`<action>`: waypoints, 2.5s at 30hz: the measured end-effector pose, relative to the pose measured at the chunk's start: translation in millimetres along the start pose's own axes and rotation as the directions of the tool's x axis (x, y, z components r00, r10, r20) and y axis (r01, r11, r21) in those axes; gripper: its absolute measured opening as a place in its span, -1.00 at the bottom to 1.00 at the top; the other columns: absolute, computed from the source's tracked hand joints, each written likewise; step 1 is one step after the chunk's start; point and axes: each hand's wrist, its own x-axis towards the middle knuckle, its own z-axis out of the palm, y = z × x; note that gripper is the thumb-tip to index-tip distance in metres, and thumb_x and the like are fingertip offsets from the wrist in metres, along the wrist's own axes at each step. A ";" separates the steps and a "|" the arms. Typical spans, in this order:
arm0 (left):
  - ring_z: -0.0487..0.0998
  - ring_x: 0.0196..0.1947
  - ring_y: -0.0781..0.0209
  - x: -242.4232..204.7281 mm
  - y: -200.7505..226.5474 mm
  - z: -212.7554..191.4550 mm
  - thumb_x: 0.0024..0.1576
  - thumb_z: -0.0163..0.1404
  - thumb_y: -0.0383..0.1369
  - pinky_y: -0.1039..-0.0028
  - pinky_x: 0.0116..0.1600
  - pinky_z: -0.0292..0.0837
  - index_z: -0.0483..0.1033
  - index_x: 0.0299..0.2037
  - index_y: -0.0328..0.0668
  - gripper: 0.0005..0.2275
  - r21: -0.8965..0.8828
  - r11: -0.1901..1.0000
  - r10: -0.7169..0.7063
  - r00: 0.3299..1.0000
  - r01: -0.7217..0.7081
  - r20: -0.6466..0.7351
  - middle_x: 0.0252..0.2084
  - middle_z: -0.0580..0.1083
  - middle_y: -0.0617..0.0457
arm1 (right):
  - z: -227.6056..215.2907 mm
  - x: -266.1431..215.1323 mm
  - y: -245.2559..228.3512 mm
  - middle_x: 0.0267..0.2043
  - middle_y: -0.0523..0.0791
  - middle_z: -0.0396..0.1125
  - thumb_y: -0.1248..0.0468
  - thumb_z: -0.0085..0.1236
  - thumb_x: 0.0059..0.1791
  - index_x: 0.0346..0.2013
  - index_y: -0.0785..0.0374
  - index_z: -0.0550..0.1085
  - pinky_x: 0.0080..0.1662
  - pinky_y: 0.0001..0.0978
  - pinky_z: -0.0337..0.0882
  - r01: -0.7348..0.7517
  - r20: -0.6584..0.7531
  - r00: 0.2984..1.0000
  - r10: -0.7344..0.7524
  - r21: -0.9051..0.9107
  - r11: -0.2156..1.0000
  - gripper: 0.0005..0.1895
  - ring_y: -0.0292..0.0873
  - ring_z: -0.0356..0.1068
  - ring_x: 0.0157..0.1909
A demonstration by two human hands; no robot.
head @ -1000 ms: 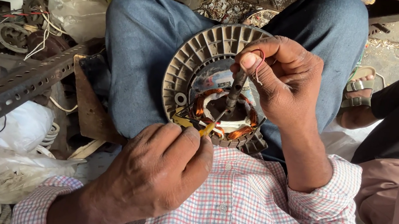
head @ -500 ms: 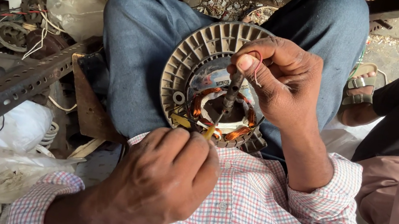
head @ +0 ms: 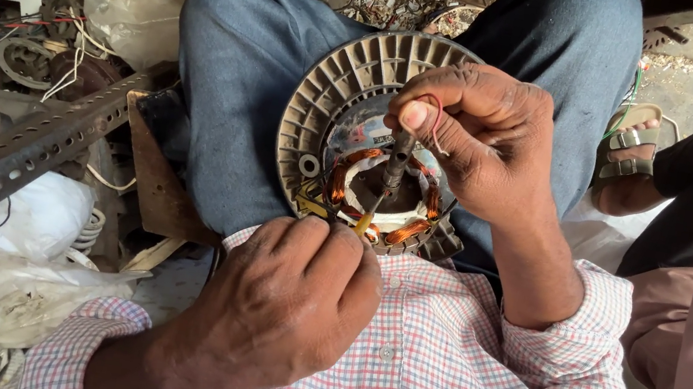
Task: The recorder is repairing the internal wiring and components of an electric fan motor at a workbench.
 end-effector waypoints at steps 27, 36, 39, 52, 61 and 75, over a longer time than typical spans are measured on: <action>0.63 -0.12 0.05 -67.8 -35.8 81.7 0.17 0.15 -0.57 0.39 -0.07 0.66 0.54 0.01 -0.39 -0.79 -0.580 0.802 -0.343 0.905 0.142 -0.252 -0.10 0.52 -0.17 | 11.3 -18.4 -5.6 -0.34 -0.09 0.52 0.20 0.18 0.10 -0.20 0.34 0.60 -0.34 -0.45 0.49 0.324 0.160 0.946 -0.282 -0.425 0.845 -0.77 -0.26 0.55 -0.38; 0.65 -0.06 0.05 -65.7 -28.5 122.1 0.23 0.07 -0.50 0.34 0.01 0.61 0.44 0.15 -0.35 -0.71 -0.734 0.609 -0.609 0.771 0.302 -0.187 -0.01 0.54 -0.18 | 2.9 -23.5 -3.5 -0.11 -0.01 0.51 0.20 0.33 0.11 -0.06 0.35 0.54 -0.08 -0.37 0.61 0.552 0.410 0.820 -0.399 -0.382 0.741 -0.73 -0.06 0.60 -0.08; 0.65 -0.03 0.07 -66.4 -30.1 126.0 0.27 0.05 -0.50 0.35 0.04 0.62 0.41 0.18 -0.34 -0.71 -0.760 0.609 -0.564 0.798 0.228 -0.212 0.01 0.54 -0.16 | 0.7 -35.4 8.9 -0.14 -0.10 0.55 0.25 0.27 0.06 -0.07 0.33 0.57 -0.03 -0.35 0.64 0.490 0.368 0.856 -0.364 -0.351 0.798 -0.77 -0.10 0.63 -0.09; 0.63 -0.10 0.10 -66.6 -35.0 130.6 0.27 0.04 -0.50 0.38 -0.02 0.61 0.39 0.19 -0.39 -0.71 -0.728 0.660 -0.489 0.842 0.186 -0.227 -0.08 0.51 -0.13 | 38.2 -82.6 38.1 0.55 0.22 0.04 0.35 0.39 -0.08 -0.15 0.37 0.67 0.56 0.10 0.03 0.008 -0.214 0.951 -0.225 -0.708 0.706 -0.77 0.22 -0.18 0.63; 0.64 -0.15 0.10 -67.6 -36.4 139.4 0.30 -0.03 -0.44 0.40 -0.09 0.65 0.36 0.19 -0.43 -0.71 -0.749 0.647 -0.462 0.855 0.146 -0.233 -0.08 0.51 -0.19 | 42.4 -84.2 65.7 0.52 0.25 0.04 0.38 0.32 -0.03 -0.20 0.42 0.55 0.51 0.09 0.28 0.078 -0.273 0.921 -0.277 -0.568 0.819 -0.83 0.27 -0.10 0.64; 0.64 -0.19 0.21 -63.4 -85.8 128.3 0.23 0.03 -0.55 0.49 -0.14 0.64 0.50 0.12 -0.40 -0.74 -0.790 0.601 -0.415 0.892 0.121 -0.179 -0.12 0.55 -0.10 | 43.4 -90.2 75.7 0.57 0.16 -0.04 0.40 0.38 -0.02 -0.19 0.44 0.60 0.54 0.04 0.17 0.076 -0.314 0.904 -0.291 -0.552 0.830 -0.84 0.13 0.03 0.59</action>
